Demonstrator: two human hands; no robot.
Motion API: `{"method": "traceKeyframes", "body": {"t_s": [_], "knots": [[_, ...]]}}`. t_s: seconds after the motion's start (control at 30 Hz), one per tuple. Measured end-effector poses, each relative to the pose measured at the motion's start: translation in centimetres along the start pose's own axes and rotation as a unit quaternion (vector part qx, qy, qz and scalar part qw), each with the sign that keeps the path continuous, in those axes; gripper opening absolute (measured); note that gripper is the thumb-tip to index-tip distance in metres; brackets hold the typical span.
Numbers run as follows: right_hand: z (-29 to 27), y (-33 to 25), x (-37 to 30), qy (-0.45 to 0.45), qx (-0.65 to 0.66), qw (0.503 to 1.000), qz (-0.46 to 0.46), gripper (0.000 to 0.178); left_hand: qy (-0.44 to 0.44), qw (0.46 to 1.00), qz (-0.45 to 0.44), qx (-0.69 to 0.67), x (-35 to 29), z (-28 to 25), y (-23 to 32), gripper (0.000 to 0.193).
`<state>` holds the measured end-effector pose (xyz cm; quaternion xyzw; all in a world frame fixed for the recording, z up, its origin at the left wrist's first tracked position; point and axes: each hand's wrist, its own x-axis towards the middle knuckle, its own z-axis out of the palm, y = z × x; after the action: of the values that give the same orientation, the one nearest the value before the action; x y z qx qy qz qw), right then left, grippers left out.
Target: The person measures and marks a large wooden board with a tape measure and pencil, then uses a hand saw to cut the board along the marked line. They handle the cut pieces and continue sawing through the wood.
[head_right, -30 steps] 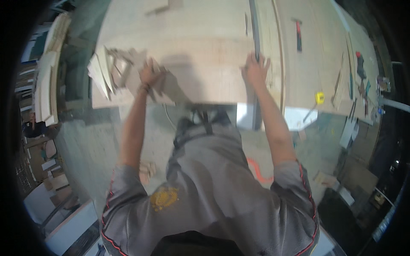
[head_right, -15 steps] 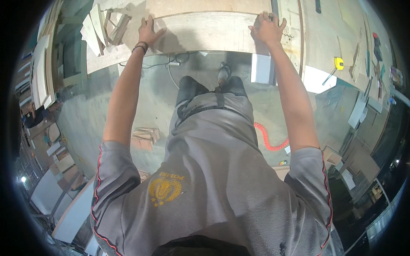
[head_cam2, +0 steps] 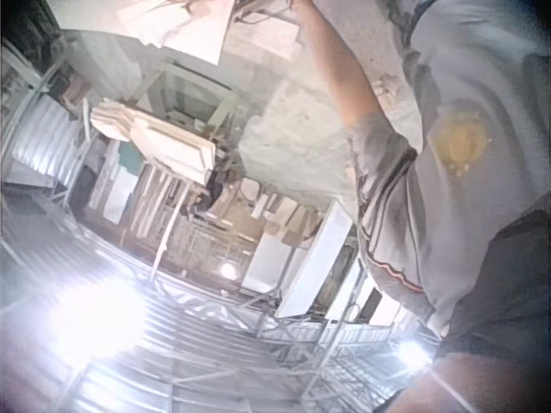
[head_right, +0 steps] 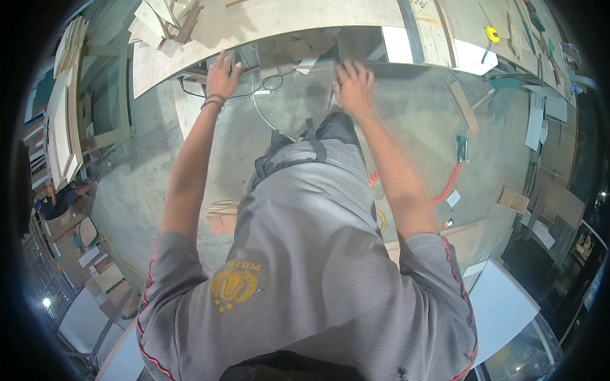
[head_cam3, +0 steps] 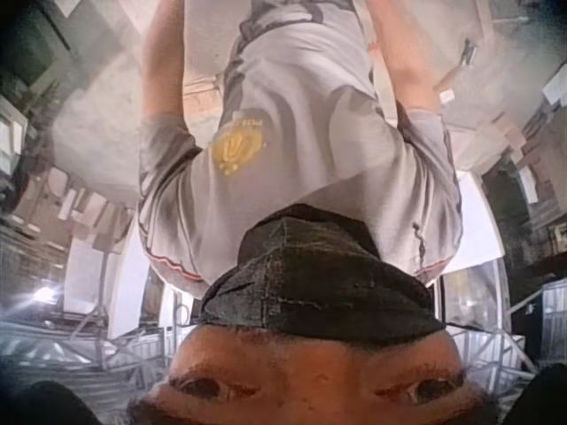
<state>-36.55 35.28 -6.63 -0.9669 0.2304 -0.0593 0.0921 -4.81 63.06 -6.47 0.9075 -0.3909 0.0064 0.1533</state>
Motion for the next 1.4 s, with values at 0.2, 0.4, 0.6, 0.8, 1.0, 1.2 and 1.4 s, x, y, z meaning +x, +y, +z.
{"method": "traceKeyframes", "body": {"t_s": [0.2,0.4,0.6,0.8,1.0,1.2,1.4], "knots": [[6.0,2.1,-15.2,-0.307,0.148,0.906,0.251,0.054,0.036,0.983,-0.094,-0.151,3.9,-2.2,-2.3,0.063],[7.6,7.0,-35.8,-0.207,0.203,0.852,0.436,0.056,0.007,0.878,-0.268,-0.396,15.8,-1.8,-2.3,0.081],[1.8,2.6,-54.7,-0.146,0.259,0.732,0.612,0.046,-0.004,0.833,-0.305,-0.462,23.9,1.8,-0.5,0.084],[-3.7,-3.5,-59.0,-0.191,0.274,0.672,0.661,0.032,-0.02,0.779,-0.361,-0.513,27.7,3.9,-0.9,0.077],[-2.5,-5.9,-59.8,-0.063,0.365,0.563,0.739,0.029,-0.014,0.823,-0.404,-0.398,28.1,2.7,0.9,0.093],[0.9,-5.6,-61.4,-0.118,0.343,0.567,0.739,0.032,-0.041,0.766,-0.398,-0.504,28.1,0.8,-2.7,0.055],[10.6,-4.1,-61.6,-0.08,0.349,0.64,0.679,0.033,-0.087,0.741,-0.436,-0.502,24.3,0.4,-4.9,0.059]]}}
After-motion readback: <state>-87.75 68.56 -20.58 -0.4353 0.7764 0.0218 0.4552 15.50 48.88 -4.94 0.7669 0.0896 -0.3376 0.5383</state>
